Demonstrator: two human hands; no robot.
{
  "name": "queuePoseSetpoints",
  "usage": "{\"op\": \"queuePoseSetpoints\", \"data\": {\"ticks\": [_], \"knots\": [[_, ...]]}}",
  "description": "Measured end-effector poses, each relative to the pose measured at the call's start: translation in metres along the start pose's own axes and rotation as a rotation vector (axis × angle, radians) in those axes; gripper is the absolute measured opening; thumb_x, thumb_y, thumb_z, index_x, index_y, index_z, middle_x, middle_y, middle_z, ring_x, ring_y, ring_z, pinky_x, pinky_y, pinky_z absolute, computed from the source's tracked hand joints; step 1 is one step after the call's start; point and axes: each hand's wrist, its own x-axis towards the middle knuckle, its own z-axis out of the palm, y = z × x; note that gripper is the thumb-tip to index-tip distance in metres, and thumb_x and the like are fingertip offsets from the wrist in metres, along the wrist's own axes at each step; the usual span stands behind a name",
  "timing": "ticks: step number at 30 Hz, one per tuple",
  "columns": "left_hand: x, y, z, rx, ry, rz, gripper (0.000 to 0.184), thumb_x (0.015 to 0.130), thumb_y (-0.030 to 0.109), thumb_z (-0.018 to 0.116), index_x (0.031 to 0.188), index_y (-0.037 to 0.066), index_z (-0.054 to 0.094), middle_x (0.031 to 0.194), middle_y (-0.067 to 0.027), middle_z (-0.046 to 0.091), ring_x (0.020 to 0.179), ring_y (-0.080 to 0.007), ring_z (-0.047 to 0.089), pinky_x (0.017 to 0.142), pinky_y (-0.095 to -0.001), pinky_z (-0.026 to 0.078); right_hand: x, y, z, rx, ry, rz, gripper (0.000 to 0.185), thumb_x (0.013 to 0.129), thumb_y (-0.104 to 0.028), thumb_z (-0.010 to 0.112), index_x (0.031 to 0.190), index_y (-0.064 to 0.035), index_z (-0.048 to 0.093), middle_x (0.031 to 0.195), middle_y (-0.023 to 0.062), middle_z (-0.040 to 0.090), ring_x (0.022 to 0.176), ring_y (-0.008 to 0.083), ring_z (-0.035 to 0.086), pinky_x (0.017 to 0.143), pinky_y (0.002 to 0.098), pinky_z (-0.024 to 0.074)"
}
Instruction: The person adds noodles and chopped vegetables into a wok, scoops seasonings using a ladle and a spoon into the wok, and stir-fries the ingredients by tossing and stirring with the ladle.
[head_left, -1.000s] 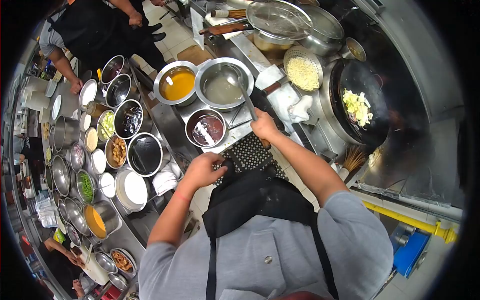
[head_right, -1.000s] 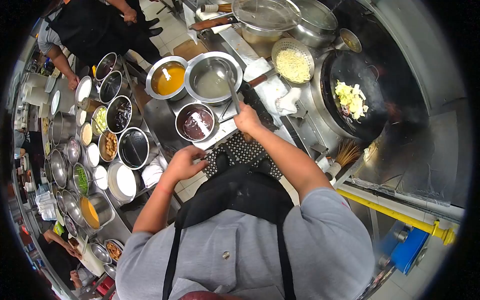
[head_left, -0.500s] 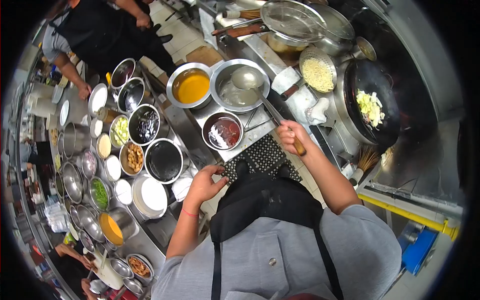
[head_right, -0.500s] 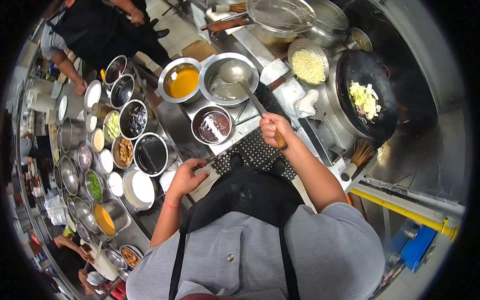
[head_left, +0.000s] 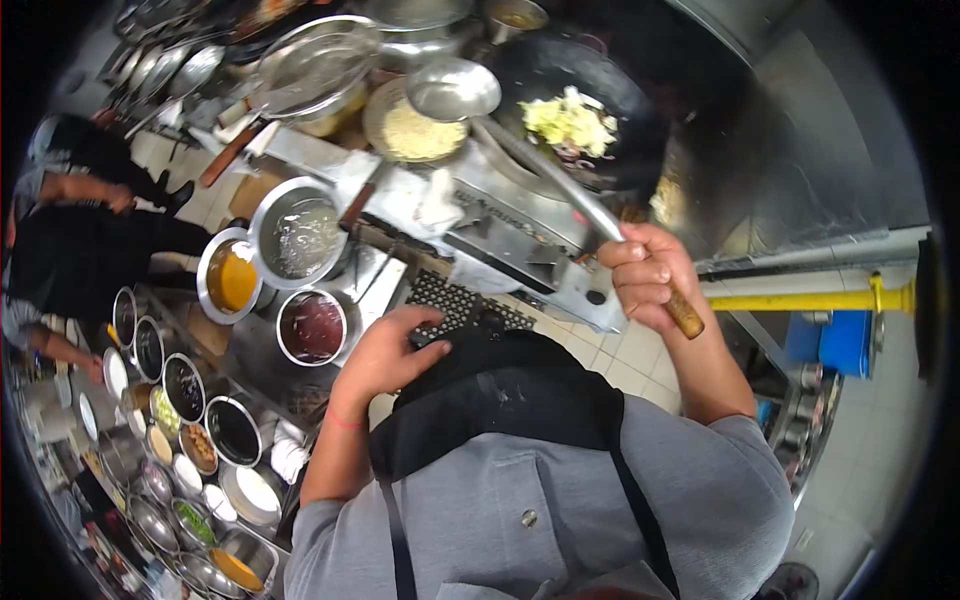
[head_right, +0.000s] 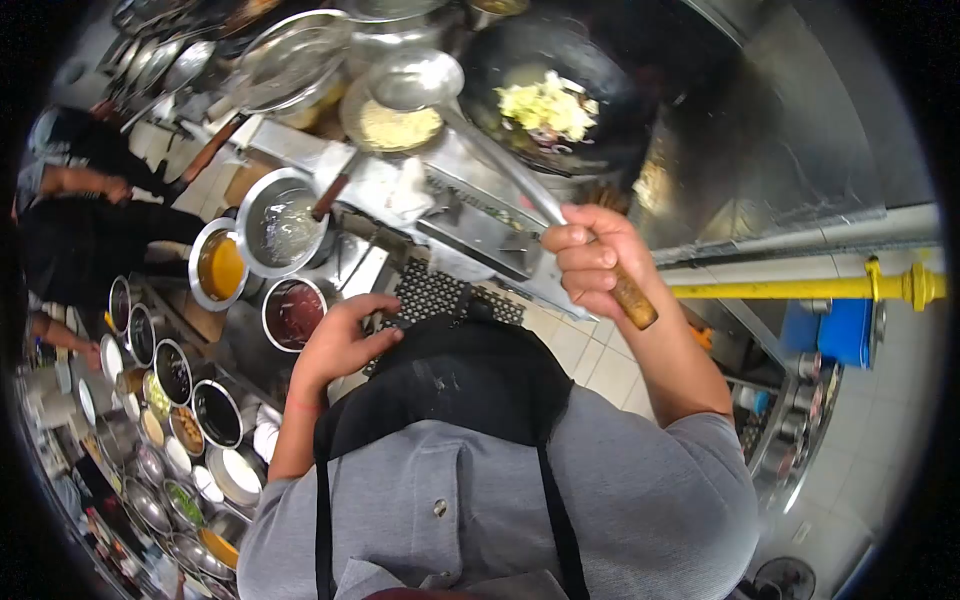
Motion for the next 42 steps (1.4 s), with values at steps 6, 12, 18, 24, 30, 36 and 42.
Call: {"op": "queuePoseSetpoints", "data": {"ticks": [6, 12, 18, 24, 30, 36, 42], "knots": [[0.225, 0.054, 0.110, 0.238, 0.273, 0.597, 0.037, 0.079, 0.018, 0.066, 0.110, 0.000, 0.059, 0.111, -0.0182, 0.061, 0.108, -0.0332, 0.055, 0.093, -0.0395, 0.043, -0.024, -0.071, -0.041, -1.800, 0.844, -0.517, 0.060, 0.080, -0.006, 0.055, 0.138, -0.0050, 0.040, 0.121, 0.0177, 0.059, 0.090, 0.0290, 0.065, 0.082, 0.0363, 0.0519], [0.327, 0.063, 0.176, 0.666, -0.110, 0.134, 0.033, 0.086, 0.032, 0.050, 0.077, 0.005, 0.067, 0.085, -0.0172, 0.068, 0.085, -0.0335, 0.065, 0.079, -0.0440, 0.051, -0.109, -0.095, -0.056, -2.165, 0.873, -0.404, 0.062, 0.075, -0.006, 0.057, 0.135, -0.0072, 0.045, 0.135, 0.0160, 0.049, 0.117, 0.0342, 0.052, 0.099, 0.0365, 0.0417], [0.282, 0.095, 0.151, 0.665, -0.075, 0.367, 0.039, 0.088, 0.033, 0.048, 0.068, 0.006, 0.066, 0.072, -0.0165, 0.067, 0.065, -0.0339, 0.065, 0.061, -0.0453, 0.052, -0.100, -0.108, -0.063, -2.296, 0.908, -0.189, 0.069, 0.077, -0.007, 0.057, 0.142, -0.0120, 0.036, 0.115, 0.0241, 0.059, 0.105, 0.0384, 0.058, 0.093, 0.0434, 0.0449], [0.220, 0.045, 0.200, 0.683, 0.074, 0.468, 0.037, 0.086, 0.034, 0.054, 0.062, 0.007, 0.064, 0.061, -0.0128, 0.063, 0.053, -0.0308, 0.062, 0.052, -0.0428, 0.051, -0.073, -0.115, -0.079, -2.298, 1.111, -0.365, 0.070, 0.077, -0.005, 0.054, 0.143, -0.0125, 0.033, 0.106, 0.0243, 0.062, 0.094, 0.0405, 0.060, 0.087, 0.0445, 0.0473], [0.277, 0.069, 0.141, 0.777, 0.053, 0.474, 0.036, 0.085, 0.032, 0.052, 0.062, 0.010, 0.067, 0.061, -0.0131, 0.064, 0.056, -0.0313, 0.064, 0.052, -0.0431, 0.051, -0.128, -0.103, -0.039, -2.219, 0.963, -0.587, 0.064, 0.077, -0.009, 0.055, 0.140, -0.0141, 0.040, 0.123, 0.0194, 0.056, 0.109, 0.0366, 0.056, 0.097, 0.0401, 0.0442], [0.321, 0.041, 0.153, 0.714, 0.000, 0.406, 0.037, 0.086, 0.034, 0.049, 0.068, 0.008, 0.069, 0.068, -0.0154, 0.065, 0.065, -0.0337, 0.064, 0.064, -0.0460, 0.052, -0.033, -0.154, -0.098, -2.138, 1.071, -0.615, 0.064, 0.078, -0.009, 0.057, 0.140, -0.0159, 0.040, 0.120, 0.0205, 0.059, 0.106, 0.0337, 0.060, 0.093, 0.0363, 0.0463], [0.330, 0.039, 0.156, 0.738, -0.015, 0.289, 0.037, 0.086, 0.035, 0.049, 0.071, 0.007, 0.069, 0.072, -0.0154, 0.066, 0.070, -0.0327, 0.065, 0.067, -0.0452, 0.052, -0.069, -0.120, -0.091, -2.175, 0.979, -0.412, 0.065, 0.076, -0.005, 0.050, 0.139, -0.0112, 0.040, 0.120, 0.0247, 0.057, 0.109, 0.0371, 0.056, 0.096, 0.0391, 0.0432]]}}
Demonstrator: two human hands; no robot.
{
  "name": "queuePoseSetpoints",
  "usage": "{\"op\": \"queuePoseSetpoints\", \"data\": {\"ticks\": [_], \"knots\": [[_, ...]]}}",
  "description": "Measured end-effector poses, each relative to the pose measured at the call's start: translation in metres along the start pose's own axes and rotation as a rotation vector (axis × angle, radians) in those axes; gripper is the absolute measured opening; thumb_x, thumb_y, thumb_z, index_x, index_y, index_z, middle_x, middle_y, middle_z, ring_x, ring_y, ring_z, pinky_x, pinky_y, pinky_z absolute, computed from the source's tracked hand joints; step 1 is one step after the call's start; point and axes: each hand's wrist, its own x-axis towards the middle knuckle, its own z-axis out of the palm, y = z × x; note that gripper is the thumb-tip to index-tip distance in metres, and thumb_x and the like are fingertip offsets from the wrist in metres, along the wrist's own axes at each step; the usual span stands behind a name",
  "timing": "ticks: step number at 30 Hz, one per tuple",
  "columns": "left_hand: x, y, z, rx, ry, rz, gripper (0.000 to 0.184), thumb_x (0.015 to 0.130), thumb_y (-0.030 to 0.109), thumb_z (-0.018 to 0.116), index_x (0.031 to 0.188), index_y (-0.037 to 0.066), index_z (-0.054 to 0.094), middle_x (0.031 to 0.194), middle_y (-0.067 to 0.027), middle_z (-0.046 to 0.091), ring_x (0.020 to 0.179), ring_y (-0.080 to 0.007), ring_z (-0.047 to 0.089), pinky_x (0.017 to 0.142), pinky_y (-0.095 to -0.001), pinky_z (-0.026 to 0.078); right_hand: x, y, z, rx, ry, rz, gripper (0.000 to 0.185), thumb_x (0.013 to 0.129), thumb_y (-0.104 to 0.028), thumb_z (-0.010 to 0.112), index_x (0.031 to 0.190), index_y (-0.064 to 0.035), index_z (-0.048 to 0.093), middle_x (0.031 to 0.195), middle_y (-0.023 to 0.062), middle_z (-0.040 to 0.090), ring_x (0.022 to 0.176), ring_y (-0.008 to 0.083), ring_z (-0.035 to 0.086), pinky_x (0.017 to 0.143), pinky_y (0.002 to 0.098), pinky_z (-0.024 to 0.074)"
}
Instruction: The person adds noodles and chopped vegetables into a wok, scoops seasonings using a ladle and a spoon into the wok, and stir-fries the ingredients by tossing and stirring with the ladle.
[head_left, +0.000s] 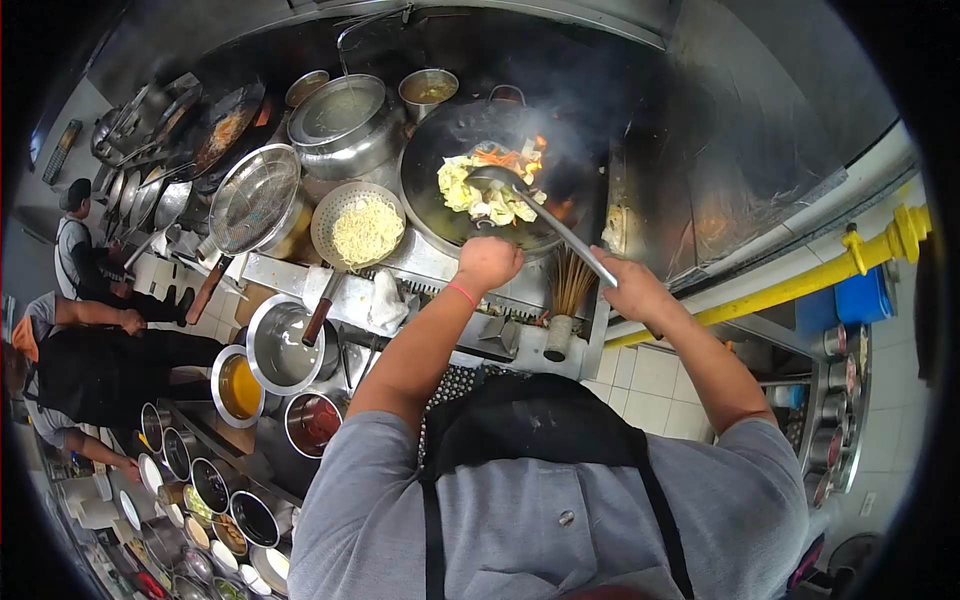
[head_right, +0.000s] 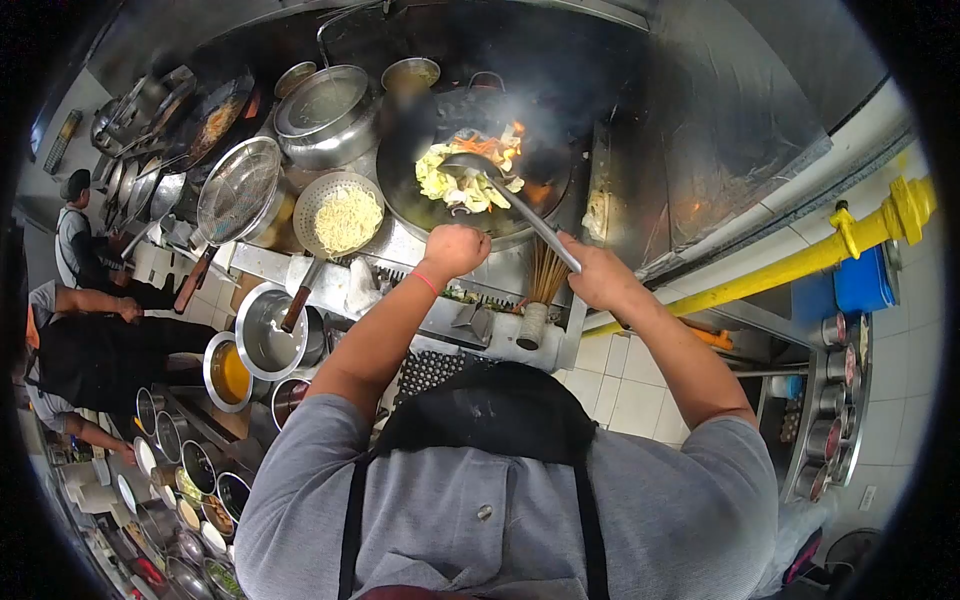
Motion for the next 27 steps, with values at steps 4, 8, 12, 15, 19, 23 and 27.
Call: {"op": "queuePoseSetpoints", "data": {"ticks": [4, 8, 12, 15, 19, 23, 27], "knots": [[-0.014, -0.004, 0.003, 0.004, 0.204, 0.047, 0.031, 0.081, 0.034, 0.059, 0.089, 0.005, 0.067, 0.084, -0.0160, 0.065, 0.082, -0.0318, 0.063, 0.075, -0.0410, 0.050, 0.044, 0.010, 0.008, 0.032, 0.073, -0.067, 0.065, 0.076, -0.005, 0.050, 0.139, -0.0110, 0.040, 0.117, 0.0255, 0.058, 0.108, 0.0388, 0.056, 0.095, 0.0405, 0.0437], [-0.102, 0.001, -0.020, -0.093, 0.625, 0.036, 0.040, 0.078, 0.028, 0.068, 0.106, 0.001, 0.058, 0.098, -0.0183, 0.060, 0.093, -0.0330, 0.058, 0.081, -0.0382, 0.047, 0.068, -0.010, 0.015, -0.019, 0.109, 0.098, 0.061, 0.076, -0.006, 0.053, 0.136, -0.0094, 0.044, 0.122, 0.0259, 0.055, 0.111, 0.0366, 0.056, 0.096, 0.0375, 0.0433], [-0.269, -0.037, 0.037, -0.421, 0.376, -0.520, 0.044, 0.082, 0.031, 0.067, 0.109, -0.002, 0.057, 0.100, -0.0194, 0.061, 0.091, -0.0351, 0.059, 0.082, -0.0402, 0.047, 0.060, 0.010, 0.018, 0.185, 0.091, -0.179, 0.061, 0.076, -0.005, 0.054, 0.136, -0.0091, 0.045, 0.126, 0.0262, 0.053, 0.114, 0.0328, 0.056, 0.097, 0.0339, 0.0417], [-0.411, -0.028, 0.049, -0.572, 0.230, -0.998, 0.038, 0.083, 0.028, 0.066, 0.105, -0.003, 0.060, 0.097, -0.0192, 0.064, 0.086, -0.0301, 0.064, 0.075, -0.0371, 0.050, 0.041, 0.009, 0.008, 0.063, 0.077, -0.262, 0.061, 0.076, -0.004, 0.055, 0.136, -0.0089, 0.046, 0.129, 0.0254, 0.052, 0.115, 0.0309, 0.056, 0.096, 0.0315, 0.0409], [-0.542, -0.001, 0.083, -0.878, 0.489, -1.443, 0.029, 0.085, 0.023, 0.065, 0.094, -0.004, 0.062, 0.083, -0.0149, 0.068, 0.078, -0.0218, 0.066, 0.071, -0.0333, 0.050, 0.019, -0.027, 0.034, 0.045, 0.071, -0.094, 0.062, 0.077, -0.003, 0.055, 0.137, -0.0061, 0.042, 0.124, 0.0247, 0.055, 0.114, 0.0326, 0.056, 0.097, 0.0339, 0.0407], [-0.613, 0.024, 0.077, -0.640, 0.487, -1.467, 0.036, 0.083, 0.030, 0.065, 0.096, -0.003, 0.062, 0.088, -0.0193, 0.067, 0.084, -0.0285, 0.066, 0.076, -0.0361, 0.050, 0.026, -0.038, 0.107, -0.028, 0.566, -0.682, 0.065, 0.082, 0.000, 0.051, 0.144, -0.0086, 0.032, 0.092, 0.0148, 0.066, 0.076, 0.0280, 0.065, 0.070, 0.0419, 0.0528], [-0.660, 0.029, 0.058, -0.770, 0.441, -1.498, 0.037, 0.082, 0.030, 0.065, 0.099, -0.003, 0.062, 0.093, -0.0204, 0.067, 0.089, -0.0301, 0.066, 0.078, -0.0363, 0.051, -0.092, -0.148, 0.116, 1.005, -0.359, -0.066, 0.065, 0.085, 0.000, 0.049, 0.145, -0.0154, 0.030, 0.063, 0.0016, 0.045, 0.034, 0.0052, 0.033, 0.029, 0.0221, 0.0287]]}}
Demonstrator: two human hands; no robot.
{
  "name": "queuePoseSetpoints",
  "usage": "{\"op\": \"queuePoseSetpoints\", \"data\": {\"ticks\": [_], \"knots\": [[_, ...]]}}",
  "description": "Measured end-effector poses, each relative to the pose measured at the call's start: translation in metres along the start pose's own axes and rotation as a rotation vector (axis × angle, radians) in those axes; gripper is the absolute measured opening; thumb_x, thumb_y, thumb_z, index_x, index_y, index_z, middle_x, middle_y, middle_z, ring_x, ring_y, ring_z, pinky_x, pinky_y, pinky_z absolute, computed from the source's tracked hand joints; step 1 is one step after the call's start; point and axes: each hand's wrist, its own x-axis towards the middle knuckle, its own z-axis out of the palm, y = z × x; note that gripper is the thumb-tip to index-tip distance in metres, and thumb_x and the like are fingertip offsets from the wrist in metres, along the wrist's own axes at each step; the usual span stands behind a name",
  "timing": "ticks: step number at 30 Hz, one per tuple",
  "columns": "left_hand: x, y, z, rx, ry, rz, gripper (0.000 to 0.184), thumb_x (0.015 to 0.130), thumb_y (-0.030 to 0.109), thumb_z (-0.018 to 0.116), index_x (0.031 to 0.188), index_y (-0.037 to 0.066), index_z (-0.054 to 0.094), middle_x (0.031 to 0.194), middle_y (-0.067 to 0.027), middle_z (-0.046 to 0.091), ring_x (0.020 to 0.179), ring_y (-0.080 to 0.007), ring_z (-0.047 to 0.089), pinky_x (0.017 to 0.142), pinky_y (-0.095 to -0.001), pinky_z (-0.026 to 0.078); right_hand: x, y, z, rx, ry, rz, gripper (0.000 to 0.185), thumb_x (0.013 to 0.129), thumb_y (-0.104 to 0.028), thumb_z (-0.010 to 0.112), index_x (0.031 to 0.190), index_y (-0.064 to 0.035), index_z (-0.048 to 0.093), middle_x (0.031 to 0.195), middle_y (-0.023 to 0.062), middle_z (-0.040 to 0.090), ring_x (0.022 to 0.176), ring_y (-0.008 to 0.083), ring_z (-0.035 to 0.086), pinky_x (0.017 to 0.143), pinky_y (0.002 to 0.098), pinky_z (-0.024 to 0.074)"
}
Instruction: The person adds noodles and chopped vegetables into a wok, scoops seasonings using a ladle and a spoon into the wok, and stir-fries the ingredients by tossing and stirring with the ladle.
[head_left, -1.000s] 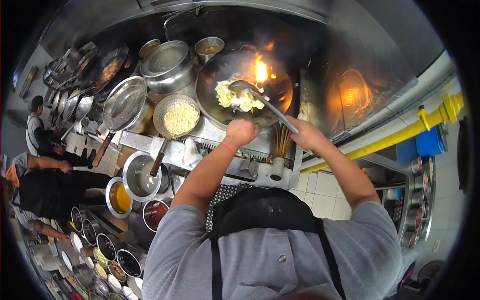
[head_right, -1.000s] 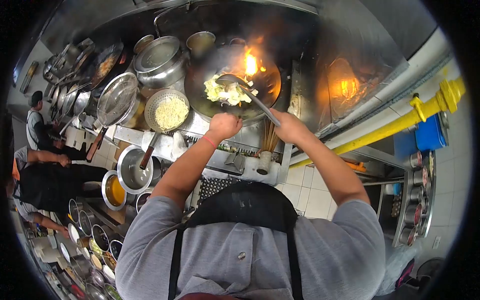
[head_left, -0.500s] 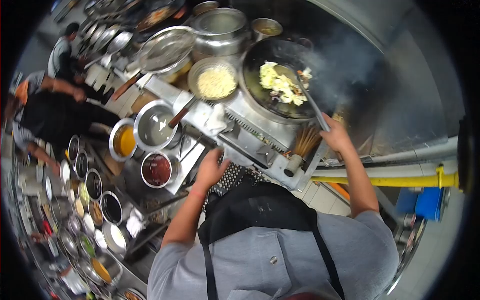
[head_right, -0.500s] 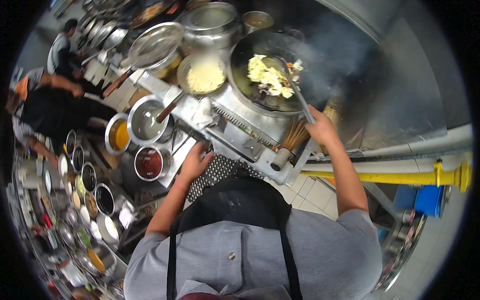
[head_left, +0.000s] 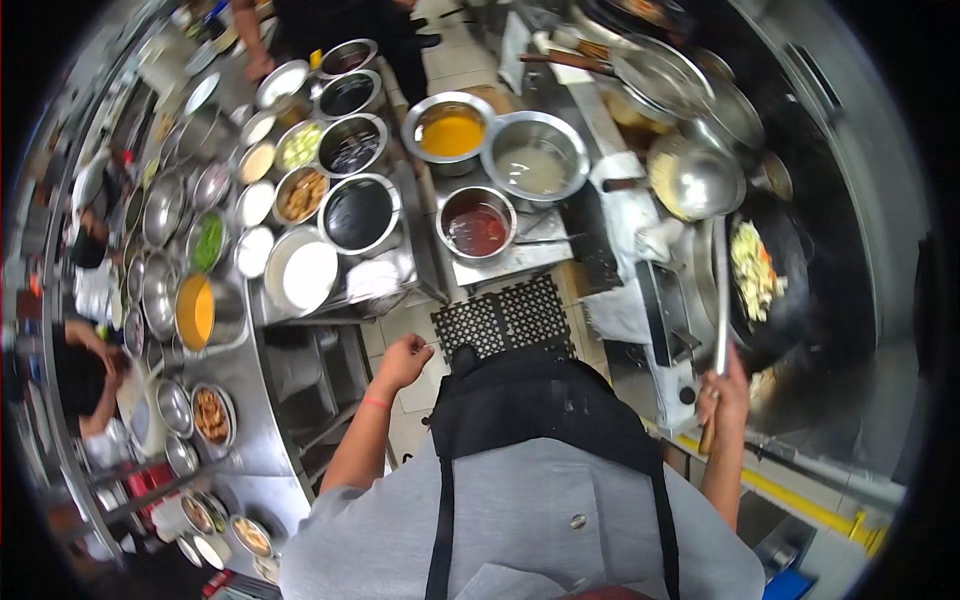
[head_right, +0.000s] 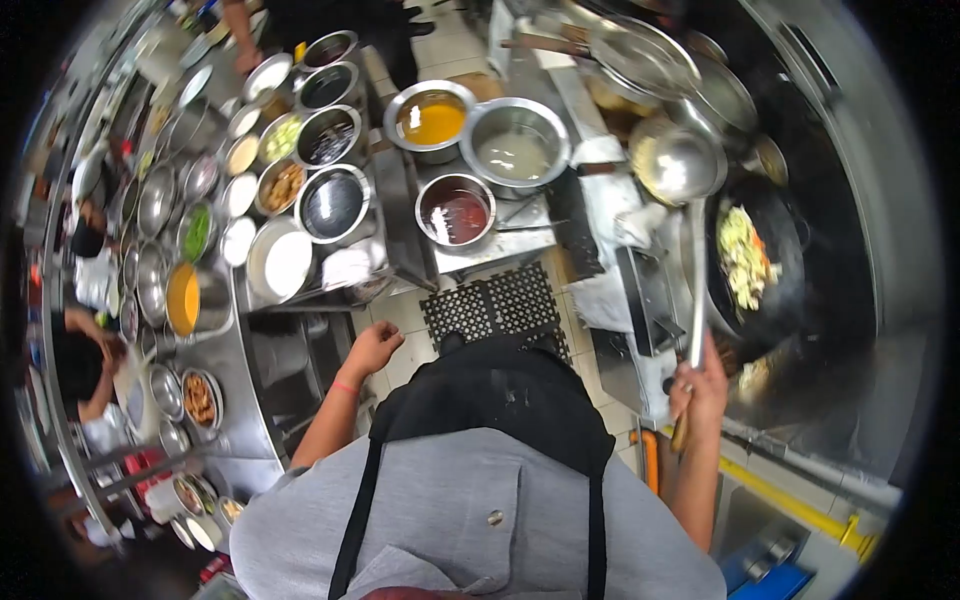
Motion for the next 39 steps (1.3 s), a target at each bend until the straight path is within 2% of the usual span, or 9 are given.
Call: {"op": "queuePoseSetpoints", "data": {"ticks": [2, 4, 7, 9, 14, 16, 23, 29, 39], "knots": [[0.000, -0.008, -0.019, 0.034, -0.058, 0.003, 0.037, 0.082, 0.029, 0.065, 0.100, -0.003, 0.062, 0.094, -0.0203, 0.067, 0.089, -0.0303, 0.066, 0.078, -0.0361, 0.051, -0.021, -0.007, 0.053, 0.098, -0.261, 0.235, 0.066, 0.086, -0.002, 0.050, 0.146, -0.0177, 0.028, 0.063, 0.0026, 0.045, 0.035, 0.0051, 0.035, 0.029, 0.0221, 0.0299], [0.001, -0.012, -0.040, 0.083, -0.031, 0.037, 0.037, 0.081, 0.028, 0.065, 0.101, -0.003, 0.062, 0.093, -0.0195, 0.067, 0.087, -0.0308, 0.065, 0.078, -0.0365, 0.050, -0.023, -0.007, 0.113, 0.468, -0.544, 0.464, 0.064, 0.088, -0.004, 0.050, 0.146, -0.0191, 0.027, 0.062, 0.0018, 0.044, 0.035, 0.0053, 0.035, 0.029, 0.0221, 0.0294], [-0.006, -0.013, -0.068, 0.032, 0.043, 0.039, 0.036, 0.081, 0.026, 0.066, 0.101, -0.003, 0.062, 0.092, -0.0190, 0.067, 0.086, -0.0304, 0.065, 0.077, -0.0366, 0.051, -0.008, -0.021, 0.192, 0.232, -0.701, 0.510, 0.064, 0.089, -0.004, 0.051, 0.146, -0.0183, 0.028, 0.061, 0.0014, 0.043, 0.036, 0.0061, 0.035, 0.030, 0.0224, 0.0300], [-0.014, -0.025, -0.081, -0.009, 0.095, 0.031, 0.036, 0.081, 0.026, 0.066, 0.102, -0.003, 0.062, 0.092, -0.0190, 0.067, 0.086, -0.0301, 0.065, 0.077, -0.0365, 0.051, -0.007, -0.024, 0.231, -0.142, -0.773, 0.413, 0.066, 0.088, -0.001, 0.053, 0.146, -0.0175, 0.029, 0.061, 0.0012, 0.044, 0.036, 0.0064, 0.035, 0.031, 0.0227, 0.0305], [-0.035, -0.075, -0.085, -0.137, 0.228, -0.057, 0.035, 0.081, 0.024, 0.065, 0.102, -0.004, 0.061, 0.091, -0.0184, 0.067, 0.086, -0.0293, 0.066, 0.077, -0.0360, 0.051, -0.008, -0.010, 0.283, -0.476, -0.761, 0.292, 0.068, 0.084, 0.008, 0.056, 0.144, -0.0163, 0.035, 0.063, -0.0007, 0.044, 0.040, 0.0055, 0.035, 0.035, 0.0227, 0.0300], [-0.046, -0.080, -0.087, -0.112, 0.196, -0.131, 0.035, 0.081, 0.024, 0.065, 0.102, -0.003, 0.062, 0.090, -0.0180, 0.067, 0.087, -0.0298, 0.066, 0.078, -0.0363, 0.051, -0.007, 0.000, 0.294, -0.482, -0.786, 0.228, 0.069, 0.084, 0.009, 0.055, 0.144, -0.0165, 0.035, 0.063, -0.0019, 0.042, 0.041, 0.0054, 0.035, 0.036, 0.0225, 0.0301], [-0.047, -0.109, -0.074, -0.077, 0.144, -0.148, 0.036, 0.080, 0.026, 0.066, 0.100, -0.003, 0.062, 0.090, -0.0181, 0.067, 0.087, -0.0313, 0.065, 0.078, -0.0378, 0.050, -0.015, 0.004, 0.305, -0.494, -0.819, 0.303, 0.068, 0.084, 0.009, 0.054, 0.144, -0.0162, 0.035, 0.062, -0.0020, 0.042, 0.041, 0.0057, 0.035, 0.037, 0.0222, 0.0303], [-0.049, -0.110, -0.077, -0.076, 0.167, -0.154, 0.036, 0.080, 0.027, 0.066, 0.101, -0.003, 0.062, 0.090, -0.0179, 0.067, 0.087, -0.0316, 0.065, 0.078, -0.0383, 0.050, -0.023, -0.012, 0.304, -0.254, -0.866, 0.505, 0.066, 0.087, 0.000, 0.053, 0.146, -0.0165, 0.029, 0.059, 0.0013, 0.043, 0.036, 0.0076, 0.036, 0.031, 0.0234, 0.0306], [-0.054, -0.107, -0.076, -0.030, 0.148, -0.172, 0.038, 0.081, 0.030, 0.066, 0.102, -0.002, 0.062, 0.092, -0.0175, 0.067, 0.089, -0.0319, 0.064, 0.079, -0.0382, 0.050, -0.029, 0.001, 0.301, -0.341, -0.858, 0.393, 0.068, 0.086, 0.001, 0.055, 0.146, -0.0175, 0.030, 0.059, 0.0009, 0.043, 0.037, 0.0074, 0.037, 0.033, 0.0232, 0.0319]]}}
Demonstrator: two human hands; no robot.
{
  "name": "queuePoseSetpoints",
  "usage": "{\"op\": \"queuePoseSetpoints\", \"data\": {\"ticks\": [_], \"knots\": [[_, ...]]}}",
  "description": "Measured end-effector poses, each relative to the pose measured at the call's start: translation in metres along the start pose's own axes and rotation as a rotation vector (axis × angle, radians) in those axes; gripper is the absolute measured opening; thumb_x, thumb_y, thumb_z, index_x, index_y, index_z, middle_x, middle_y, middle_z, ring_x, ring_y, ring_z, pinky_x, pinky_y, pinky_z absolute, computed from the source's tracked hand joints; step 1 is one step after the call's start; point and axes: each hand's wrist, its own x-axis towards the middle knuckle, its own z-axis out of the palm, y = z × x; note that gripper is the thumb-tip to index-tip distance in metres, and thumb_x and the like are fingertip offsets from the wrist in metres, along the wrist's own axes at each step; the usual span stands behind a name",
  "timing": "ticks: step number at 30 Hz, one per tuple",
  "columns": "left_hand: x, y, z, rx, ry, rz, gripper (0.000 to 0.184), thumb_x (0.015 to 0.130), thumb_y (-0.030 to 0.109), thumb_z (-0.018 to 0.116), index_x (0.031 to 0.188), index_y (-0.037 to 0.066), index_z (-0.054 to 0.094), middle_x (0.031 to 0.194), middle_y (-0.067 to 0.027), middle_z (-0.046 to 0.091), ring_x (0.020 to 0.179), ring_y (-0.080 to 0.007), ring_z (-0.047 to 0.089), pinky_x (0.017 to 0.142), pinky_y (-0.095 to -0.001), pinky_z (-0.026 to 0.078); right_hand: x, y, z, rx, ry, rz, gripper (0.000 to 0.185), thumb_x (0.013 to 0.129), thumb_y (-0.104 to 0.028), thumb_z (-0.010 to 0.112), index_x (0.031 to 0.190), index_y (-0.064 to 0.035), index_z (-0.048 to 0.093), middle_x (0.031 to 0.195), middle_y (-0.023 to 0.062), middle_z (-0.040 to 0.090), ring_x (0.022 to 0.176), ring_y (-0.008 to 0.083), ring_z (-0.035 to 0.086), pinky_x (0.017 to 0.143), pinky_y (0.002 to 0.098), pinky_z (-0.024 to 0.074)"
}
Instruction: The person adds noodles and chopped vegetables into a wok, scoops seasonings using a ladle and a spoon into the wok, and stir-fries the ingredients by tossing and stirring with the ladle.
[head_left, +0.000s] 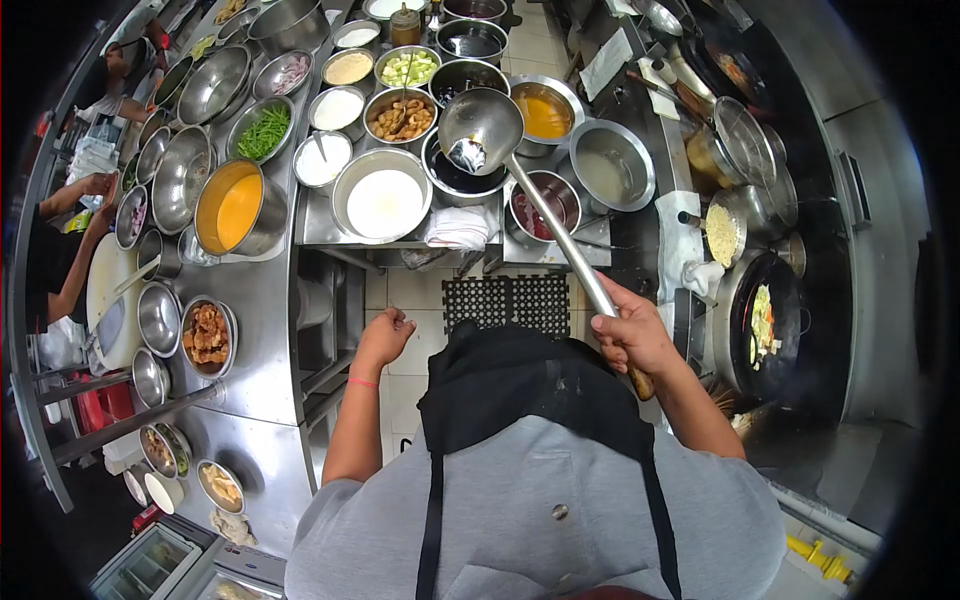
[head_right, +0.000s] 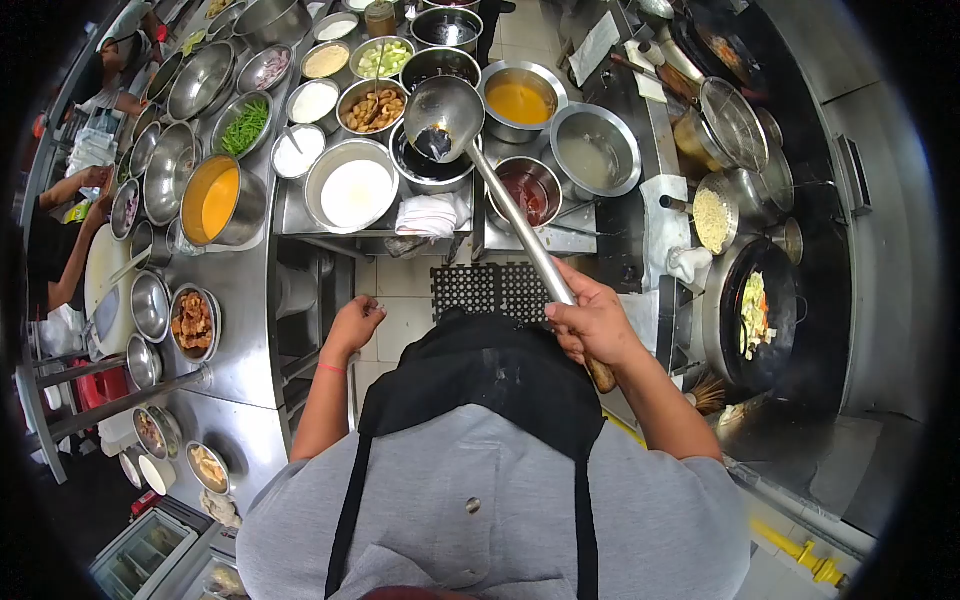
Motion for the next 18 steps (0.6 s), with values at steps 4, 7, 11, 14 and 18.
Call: {"op": "queuePoseSetpoints", "data": {"ticks": [4, 7, 11, 14, 18], "knots": [[-0.005, 0.004, 0.002, 0.016, -0.006, 0.016, 0.040, 0.081, 0.031, 0.065, 0.103, -0.002, 0.062, 0.092, -0.0174, 0.067, 0.088, -0.0318, 0.064, 0.079, -0.0379, 0.050, 0.005, 0.009, 0.000, 0.020, 0.004, -0.021, 0.068, 0.086, 0.001, 0.055, 0.146, -0.0178, 0.029, 0.059, 0.0005, 0.043, 0.038, 0.0075, 0.038, 0.033, 0.0234, 0.0323], [-0.007, 0.002, 0.005, 0.034, -0.025, 0.010, 0.041, 0.082, 0.033, 0.065, 0.102, -0.002, 0.062, 0.092, -0.0176, 0.067, 0.089, -0.0319, 0.064, 0.079, -0.0378, 0.050, 0.003, 0.010, 0.001, 0.032, 0.014, -0.017, 0.068, 0.086, 0.001, 0.055, 0.146, -0.0178, 0.030, 0.059, 0.0003, 0.043, 0.039, 0.0075, 0.038, 0.033, 0.0236, 0.0326], [-0.014, 0.007, 0.006, 0.037, -0.020, 0.024, 0.042, 0.082, 0.034, 0.065, 0.102, -0.002, 0.062, 0.091, -0.0181, 0.066, 0.088, -0.0324, 0.064, 0.079, -0.0384, 0.050, 0.002, 0.015, -0.004, 0.083, -0.033, -0.030, 0.069, 0.087, -0.001, 0.056, 0.147, -0.0183, 0.027, 0.061, 0.0008, 0.044, 0.039, 0.0071, 0.038, 0.033, 0.0237, 0.0332], [-0.014, 0.014, 0.004, 0.070, -0.055, 0.045, 0.042, 0.082, 0.035, 0.065, 0.101, -0.002, 0.062, 0.091, -0.0187, 0.066, 0.088, -0.0328, 0.064, 0.079, -0.0386, 0.050, 0.002, 0.019, -0.009, 0.232, -0.113, -0.016, 0.064, 0.089, -0.004, 0.053, 0.146, -0.0183, 0.028, 0.064, 0.0011, 0.045, 0.038, 0.0057, 0.037, 0.032, 0.0220, 0.0328], [0.000, 0.054, 0.015, 0.104, -0.133, 0.172, 0.041, 0.082, 0.034, 0.065, 0.100, -0.002, 0.062, 0.094, -0.0200, 0.066, 0.090, -0.0333, 0.064, 0.079, -0.0390, 0.050, -0.014, 0.030, -0.039, 0.688, -0.272, 0.029, 0.049, 0.094, -0.007, 0.046, 0.140, -0.0180, 0.035, 0.066, 0.0007, 0.042, 0.038, 0.0031, 0.036, 0.030, 0.0187, 0.0323]]}}
